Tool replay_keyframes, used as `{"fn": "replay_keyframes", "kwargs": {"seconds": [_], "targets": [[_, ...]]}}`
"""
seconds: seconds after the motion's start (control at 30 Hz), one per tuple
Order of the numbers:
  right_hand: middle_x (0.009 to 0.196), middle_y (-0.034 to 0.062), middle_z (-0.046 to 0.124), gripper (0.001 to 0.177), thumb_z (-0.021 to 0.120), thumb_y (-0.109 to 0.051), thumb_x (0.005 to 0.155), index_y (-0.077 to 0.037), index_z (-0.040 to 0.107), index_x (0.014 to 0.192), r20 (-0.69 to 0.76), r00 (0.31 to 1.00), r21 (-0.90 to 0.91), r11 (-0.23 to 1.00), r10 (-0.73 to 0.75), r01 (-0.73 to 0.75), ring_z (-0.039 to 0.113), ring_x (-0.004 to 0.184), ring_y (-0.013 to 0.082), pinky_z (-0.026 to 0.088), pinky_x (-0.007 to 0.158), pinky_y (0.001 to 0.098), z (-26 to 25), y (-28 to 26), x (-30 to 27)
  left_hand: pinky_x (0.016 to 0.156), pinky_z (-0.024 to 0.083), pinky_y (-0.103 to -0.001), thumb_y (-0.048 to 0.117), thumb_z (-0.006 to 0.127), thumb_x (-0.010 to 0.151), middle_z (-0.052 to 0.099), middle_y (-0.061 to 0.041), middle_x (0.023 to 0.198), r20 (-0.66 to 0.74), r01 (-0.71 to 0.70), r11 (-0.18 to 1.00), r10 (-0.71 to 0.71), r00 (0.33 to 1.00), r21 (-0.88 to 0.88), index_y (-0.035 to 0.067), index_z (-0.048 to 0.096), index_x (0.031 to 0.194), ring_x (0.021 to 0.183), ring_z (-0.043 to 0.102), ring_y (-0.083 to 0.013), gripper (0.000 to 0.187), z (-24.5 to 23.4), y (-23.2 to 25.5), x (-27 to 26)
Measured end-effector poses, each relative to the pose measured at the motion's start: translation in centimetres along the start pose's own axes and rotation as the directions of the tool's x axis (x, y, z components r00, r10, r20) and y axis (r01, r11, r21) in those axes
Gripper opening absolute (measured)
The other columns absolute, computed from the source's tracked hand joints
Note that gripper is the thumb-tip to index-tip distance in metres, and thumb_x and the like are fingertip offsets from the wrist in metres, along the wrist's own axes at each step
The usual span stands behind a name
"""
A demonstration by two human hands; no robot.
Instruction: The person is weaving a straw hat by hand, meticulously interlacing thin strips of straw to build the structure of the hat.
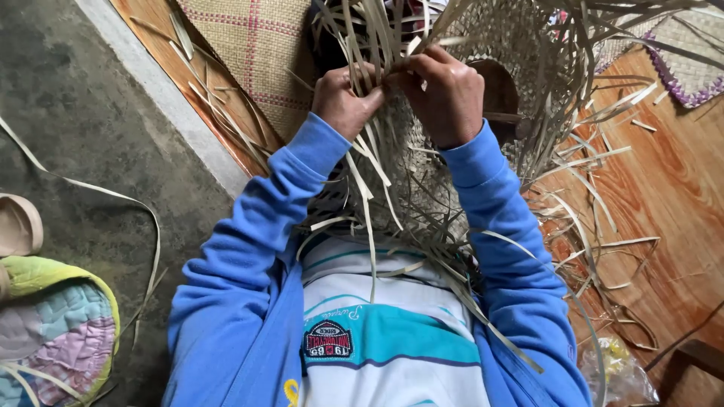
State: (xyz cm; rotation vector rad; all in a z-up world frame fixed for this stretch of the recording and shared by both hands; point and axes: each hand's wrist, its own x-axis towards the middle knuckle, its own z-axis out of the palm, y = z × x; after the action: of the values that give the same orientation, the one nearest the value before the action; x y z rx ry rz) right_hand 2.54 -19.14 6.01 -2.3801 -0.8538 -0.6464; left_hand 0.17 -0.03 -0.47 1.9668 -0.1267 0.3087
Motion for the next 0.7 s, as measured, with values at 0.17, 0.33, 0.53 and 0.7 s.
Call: {"fn": "replay_keyframes", "kwargs": {"seconds": [0.17,0.33,0.53,0.7], "targets": [[0.092,0.0087,0.068,0.019,0.091,0.005,0.086,0.003,0.074,0.095,-0.019,1.000,0.361,0.932,-0.017,0.023,0.061,0.068,0.0167,0.055,0.059,0.0279,0.6,0.3,0.1,0.057,0.065,-0.024,0.008,0.088,0.081,0.081,-0.005,0.081,-0.001,0.017,1.000,-0.017,1.000,-0.015,0.010,0.080,0.088,0.064,0.076,-0.0131,0.011,-0.7,2.2,-0.1],[0.085,0.0081,0.065,0.017,0.085,0.004,0.089,0.002,0.067,0.087,0.035,0.999,0.324,0.946,-0.007,-0.005,0.054,0.059,0.0169,0.047,0.052,0.0291,-0.2,-0.3,0.6,0.047,0.058,-0.024,0.010,0.085,0.083,0.076,-0.002,0.069,0.032,0.132,0.991,-0.132,0.991,-0.015,0.011,0.079,0.085,0.052,0.067,-0.0109,0.006,-1.0,1.9,-0.1],[0.081,0.0041,0.064,0.015,0.082,0.000,0.086,-0.003,0.067,0.086,-0.089,0.995,0.209,0.978,0.039,-0.020,0.055,0.056,0.0169,0.045,0.050,0.0306,1.3,-0.7,1.2,0.051,0.057,-0.025,0.003,0.079,0.081,0.077,-0.002,0.071,0.029,0.085,0.996,-0.086,0.996,0.031,0.011,0.078,0.079,0.054,0.066,-0.0121,0.008,-1.0,2.5,0.0],[0.080,0.0038,0.059,0.021,0.083,0.003,0.089,-0.003,0.063,0.084,-0.159,0.986,0.224,0.975,0.049,-0.012,0.052,0.057,0.0159,0.044,0.052,0.0305,0.6,-1.0,1.5,0.047,0.058,-0.023,0.009,0.083,0.084,0.079,-0.003,0.069,0.013,0.062,0.997,-0.063,0.998,0.043,0.010,0.081,0.080,0.049,0.068,-0.0112,0.004,-1.0,2.3,0.1]]}}
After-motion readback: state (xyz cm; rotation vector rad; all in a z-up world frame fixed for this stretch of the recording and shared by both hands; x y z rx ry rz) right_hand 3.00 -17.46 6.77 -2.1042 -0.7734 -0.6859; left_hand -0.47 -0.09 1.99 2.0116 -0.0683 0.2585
